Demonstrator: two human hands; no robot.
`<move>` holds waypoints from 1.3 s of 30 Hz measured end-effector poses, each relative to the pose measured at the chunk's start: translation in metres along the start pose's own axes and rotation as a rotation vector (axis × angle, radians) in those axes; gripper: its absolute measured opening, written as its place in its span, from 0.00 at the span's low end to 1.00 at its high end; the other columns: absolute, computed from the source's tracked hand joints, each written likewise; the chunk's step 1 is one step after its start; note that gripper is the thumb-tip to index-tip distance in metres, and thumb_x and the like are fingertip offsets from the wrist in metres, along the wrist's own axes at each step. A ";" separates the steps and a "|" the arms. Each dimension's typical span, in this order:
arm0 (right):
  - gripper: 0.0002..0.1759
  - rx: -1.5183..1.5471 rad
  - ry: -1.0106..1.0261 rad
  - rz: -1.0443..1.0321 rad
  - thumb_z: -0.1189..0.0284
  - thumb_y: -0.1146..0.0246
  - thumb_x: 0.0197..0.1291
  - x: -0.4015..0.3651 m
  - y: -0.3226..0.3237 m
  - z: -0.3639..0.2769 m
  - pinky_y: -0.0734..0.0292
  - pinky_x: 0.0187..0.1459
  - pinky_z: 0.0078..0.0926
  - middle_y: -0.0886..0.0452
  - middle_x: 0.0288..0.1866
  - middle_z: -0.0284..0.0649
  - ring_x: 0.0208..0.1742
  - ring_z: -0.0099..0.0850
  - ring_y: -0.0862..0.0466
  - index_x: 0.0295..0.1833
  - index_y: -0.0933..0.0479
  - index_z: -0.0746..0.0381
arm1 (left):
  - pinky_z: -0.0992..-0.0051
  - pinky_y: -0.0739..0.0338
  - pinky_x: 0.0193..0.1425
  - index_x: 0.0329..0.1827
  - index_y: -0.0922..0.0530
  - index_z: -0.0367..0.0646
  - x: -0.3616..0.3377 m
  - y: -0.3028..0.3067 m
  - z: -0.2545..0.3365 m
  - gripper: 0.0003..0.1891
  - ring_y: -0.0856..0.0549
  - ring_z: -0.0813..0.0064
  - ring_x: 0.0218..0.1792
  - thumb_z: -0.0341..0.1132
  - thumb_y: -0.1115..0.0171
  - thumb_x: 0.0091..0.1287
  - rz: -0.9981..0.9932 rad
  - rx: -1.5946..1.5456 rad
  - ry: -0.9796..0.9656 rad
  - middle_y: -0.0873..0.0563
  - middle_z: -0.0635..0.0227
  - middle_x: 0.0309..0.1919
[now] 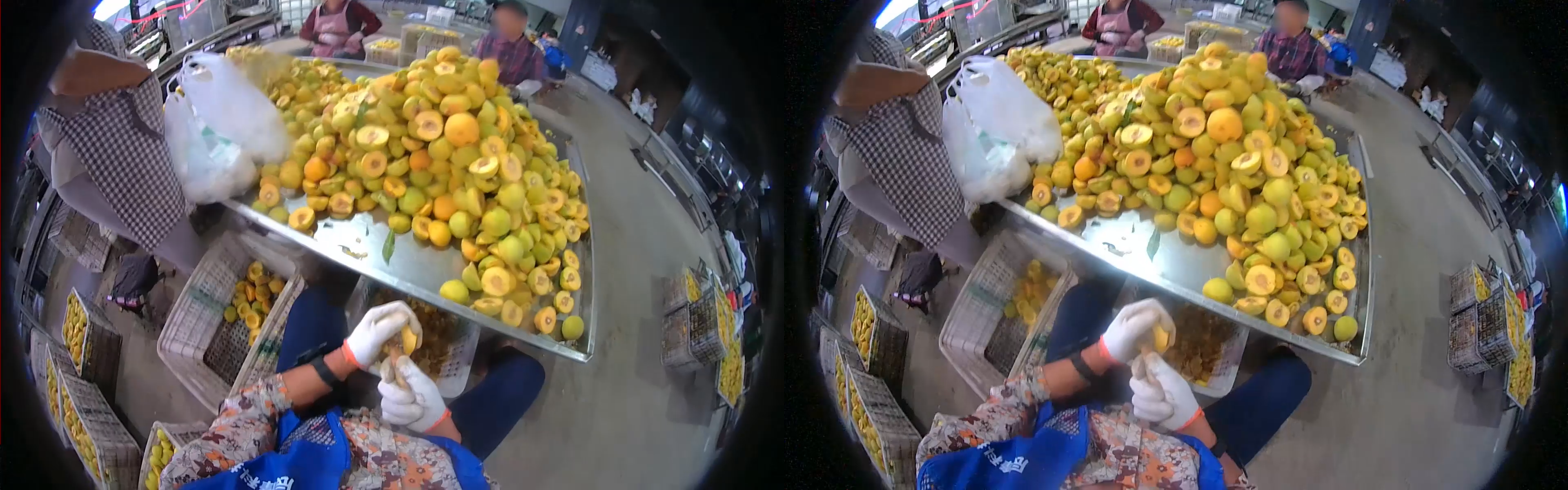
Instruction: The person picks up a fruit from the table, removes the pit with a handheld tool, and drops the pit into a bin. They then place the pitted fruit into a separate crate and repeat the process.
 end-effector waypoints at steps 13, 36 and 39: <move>0.17 -0.055 -0.119 -0.130 0.53 0.51 0.81 0.001 -0.013 0.005 0.52 0.15 0.19 0.40 0.19 0.24 0.11 0.15 0.47 0.52 0.26 0.55 | 0.72 0.19 0.50 0.40 0.17 0.34 -0.001 0.034 0.057 0.16 0.13 0.73 0.40 0.40 0.42 0.73 -0.039 0.193 -0.106 0.11 0.61 0.37; 0.14 -0.268 0.124 0.652 0.56 0.43 0.77 -0.003 0.076 -0.019 0.51 0.15 0.25 0.38 0.20 0.30 0.11 0.23 0.42 0.42 0.32 0.54 | 0.53 0.26 0.67 0.70 0.26 0.51 0.230 0.185 0.182 0.32 0.21 0.48 0.60 0.46 0.31 0.61 0.731 1.616 -0.359 0.18 0.53 0.52; 0.13 -0.250 0.083 0.650 0.54 0.44 0.77 0.000 0.085 -0.016 0.51 0.15 0.27 0.37 0.20 0.30 0.11 0.24 0.42 0.42 0.30 0.50 | 0.51 0.30 0.70 0.55 0.19 0.47 0.220 0.165 0.152 0.22 0.20 0.49 0.56 0.40 0.29 0.58 0.607 1.903 -0.405 0.19 0.54 0.48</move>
Point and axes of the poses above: each hand's wrist, its own x-axis towards the middle knuckle, its own y-axis out of the back of the hand, z = x × y, the point moved 8 cm from there along x, towards the middle knuckle
